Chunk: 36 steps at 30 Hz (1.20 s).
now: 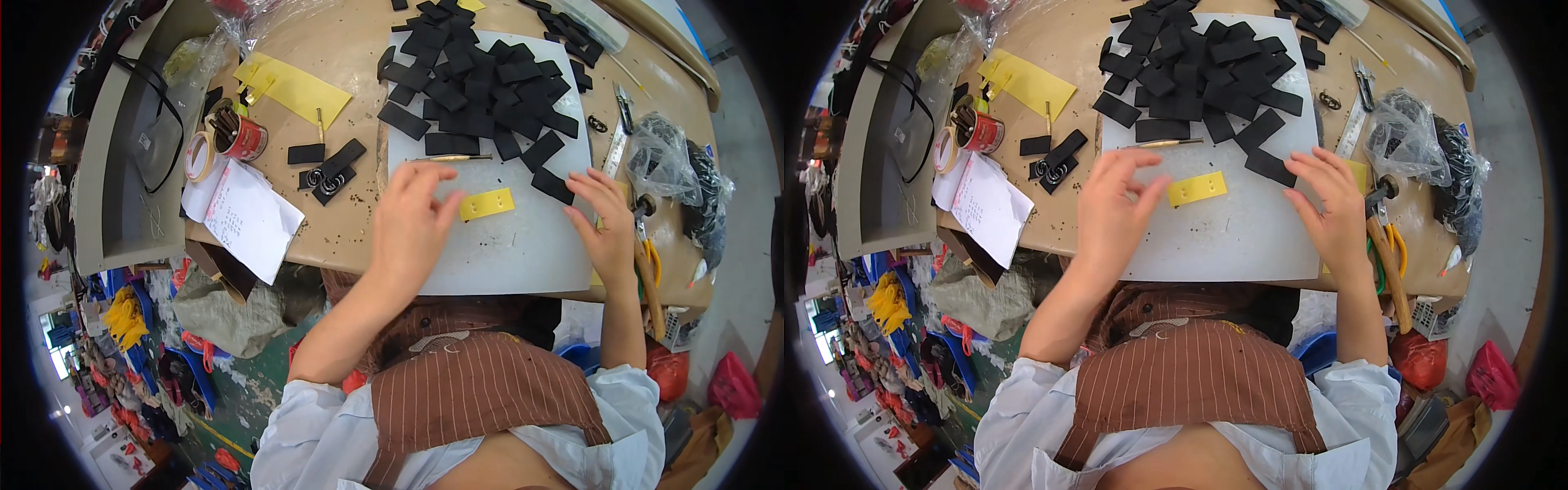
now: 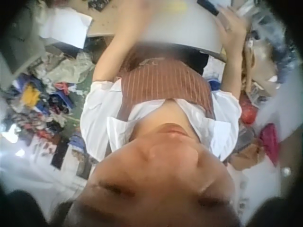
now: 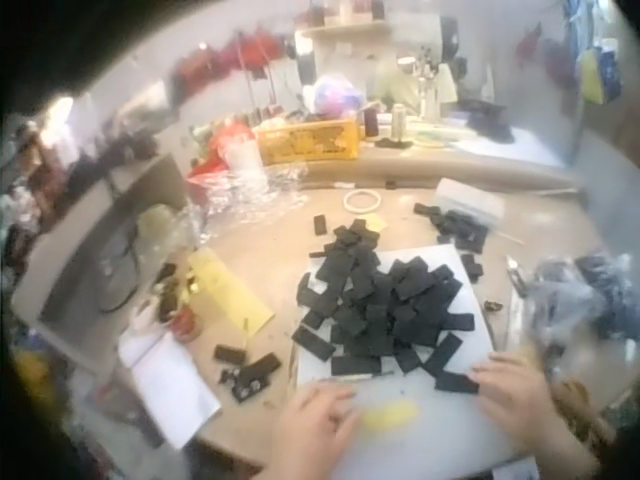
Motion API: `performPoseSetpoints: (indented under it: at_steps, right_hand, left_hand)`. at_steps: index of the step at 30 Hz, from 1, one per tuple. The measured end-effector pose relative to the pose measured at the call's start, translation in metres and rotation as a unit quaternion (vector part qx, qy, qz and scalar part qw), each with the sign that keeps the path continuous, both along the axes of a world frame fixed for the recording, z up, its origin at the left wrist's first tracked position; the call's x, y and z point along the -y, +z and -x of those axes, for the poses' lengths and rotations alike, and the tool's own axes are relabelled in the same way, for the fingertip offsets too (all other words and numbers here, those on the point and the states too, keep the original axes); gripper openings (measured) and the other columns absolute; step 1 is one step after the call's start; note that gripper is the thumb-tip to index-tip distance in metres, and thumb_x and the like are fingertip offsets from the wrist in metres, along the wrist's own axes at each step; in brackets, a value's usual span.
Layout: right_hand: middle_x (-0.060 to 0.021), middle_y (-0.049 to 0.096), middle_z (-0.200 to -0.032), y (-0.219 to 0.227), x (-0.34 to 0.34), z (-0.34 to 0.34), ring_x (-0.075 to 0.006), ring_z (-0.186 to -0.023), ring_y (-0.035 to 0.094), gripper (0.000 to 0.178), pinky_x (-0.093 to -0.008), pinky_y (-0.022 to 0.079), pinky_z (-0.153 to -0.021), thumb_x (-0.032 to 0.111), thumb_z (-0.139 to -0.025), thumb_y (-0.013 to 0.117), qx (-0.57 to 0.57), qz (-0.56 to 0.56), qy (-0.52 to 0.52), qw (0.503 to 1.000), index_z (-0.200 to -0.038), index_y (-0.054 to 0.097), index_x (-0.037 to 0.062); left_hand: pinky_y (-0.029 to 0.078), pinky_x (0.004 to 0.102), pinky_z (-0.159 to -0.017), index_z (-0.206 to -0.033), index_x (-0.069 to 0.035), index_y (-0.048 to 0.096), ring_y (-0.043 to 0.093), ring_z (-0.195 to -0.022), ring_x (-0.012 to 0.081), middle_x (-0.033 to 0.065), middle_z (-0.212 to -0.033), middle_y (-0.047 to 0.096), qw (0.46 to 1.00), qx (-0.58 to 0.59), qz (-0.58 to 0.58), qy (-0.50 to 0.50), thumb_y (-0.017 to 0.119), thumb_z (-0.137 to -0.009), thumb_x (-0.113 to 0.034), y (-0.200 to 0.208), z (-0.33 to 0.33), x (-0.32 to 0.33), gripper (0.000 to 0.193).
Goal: The person assembles small black fabric rectangles with metal hardware. They place a fabric piece on a yellow template, insert a metal pin, and strike it with a hammer to secure the hardware. The process is repeated for multiple fabric pieces, with the person occasionally inspecting the finished components.
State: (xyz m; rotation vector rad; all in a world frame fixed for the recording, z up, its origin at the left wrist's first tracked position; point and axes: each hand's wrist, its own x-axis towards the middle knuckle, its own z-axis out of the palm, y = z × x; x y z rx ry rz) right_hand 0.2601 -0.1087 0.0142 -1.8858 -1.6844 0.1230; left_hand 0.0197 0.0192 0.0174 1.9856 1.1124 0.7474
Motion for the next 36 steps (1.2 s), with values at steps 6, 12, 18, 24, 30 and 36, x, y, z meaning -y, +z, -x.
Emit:
performPoseSetpoints:
  at_steps: [6,12,18,24,30,36]
  right_hand:
    - [-0.0108,0.068,-0.107,0.0,0.002,0.005,-0.0305,-0.106,0.06,0.035,-0.0377,0.046,-0.092,0.001,-0.073,0.073,-0.047,-0.056,-0.013,0.997,-0.107,0.067,0.0033]
    - [-0.0113,0.068,-0.105,0.013,0.004,0.015,-0.0297,-0.103,0.061,0.036,-0.0375,0.046,-0.091,-0.002,-0.071,0.072,-0.08,-0.033,0.061,0.994,-0.106,0.066,0.0032]
    - [-0.0116,0.068,-0.104,0.014,0.009,0.013,-0.0288,-0.103,0.061,0.038,-0.0364,0.046,-0.091,-0.003,-0.07,0.071,-0.112,-0.049,0.058,0.991,-0.108,0.066,0.0021]
    - [-0.0113,0.068,-0.103,0.014,0.004,0.022,-0.0286,-0.1,0.062,0.041,-0.0367,0.047,-0.089,-0.002,-0.069,0.072,-0.147,-0.024,0.102,0.984,-0.109,0.065,0.0021]
    - [-0.0103,0.067,-0.103,0.016,-0.013,0.051,-0.0294,-0.094,0.061,0.047,-0.0368,0.049,-0.084,0.001,-0.069,0.074,-0.12,0.022,0.174,0.977,-0.114,0.063,0.0033]
    - [-0.0096,0.067,-0.103,0.012,-0.028,0.058,-0.03,-0.091,0.06,0.049,-0.0385,0.049,-0.081,0.004,-0.07,0.074,-0.117,0.034,0.217,0.968,-0.117,0.062,0.0052]
  left_hand:
    - [0.052,0.034,-0.077,-0.094,-0.006,0.068,0.064,-0.091,0.0263,0.0062,-0.101,0.067,0.972,-0.078,-0.18,-0.127,0.071,-0.077,-0.003,0.002,0.008,-0.071,0.018]
    - [0.051,0.0349,-0.08,-0.096,-0.008,0.067,0.062,-0.095,0.0252,0.0049,-0.099,0.068,0.939,-0.097,-0.224,-0.243,0.072,-0.074,-0.004,0.004,0.007,-0.098,0.022]
    - [0.049,0.0353,-0.083,-0.112,-0.005,0.059,0.062,-0.093,0.0237,0.0059,-0.097,0.067,0.966,-0.005,-0.177,-0.187,0.073,-0.07,-0.005,0.025,0.022,-0.066,0.045]
    - [0.044,0.0373,-0.09,-0.12,-0.006,0.054,0.061,-0.091,0.0212,0.004,-0.098,0.067,0.969,-0.032,-0.126,-0.212,0.077,-0.068,-0.006,0.004,0.045,0.004,0.056]
    - [0.043,0.0351,-0.089,-0.125,-0.008,0.052,0.062,-0.091,0.0196,0.0031,-0.105,0.067,0.975,-0.016,-0.12,-0.189,0.082,-0.066,-0.01,-0.003,0.053,0.01,0.066]
    - [0.041,0.0348,-0.09,-0.13,-0.01,0.048,0.062,-0.087,0.0168,0.0043,-0.112,0.068,0.982,0.043,-0.103,-0.152,0.083,-0.068,-0.01,-0.013,0.054,0.023,0.072]
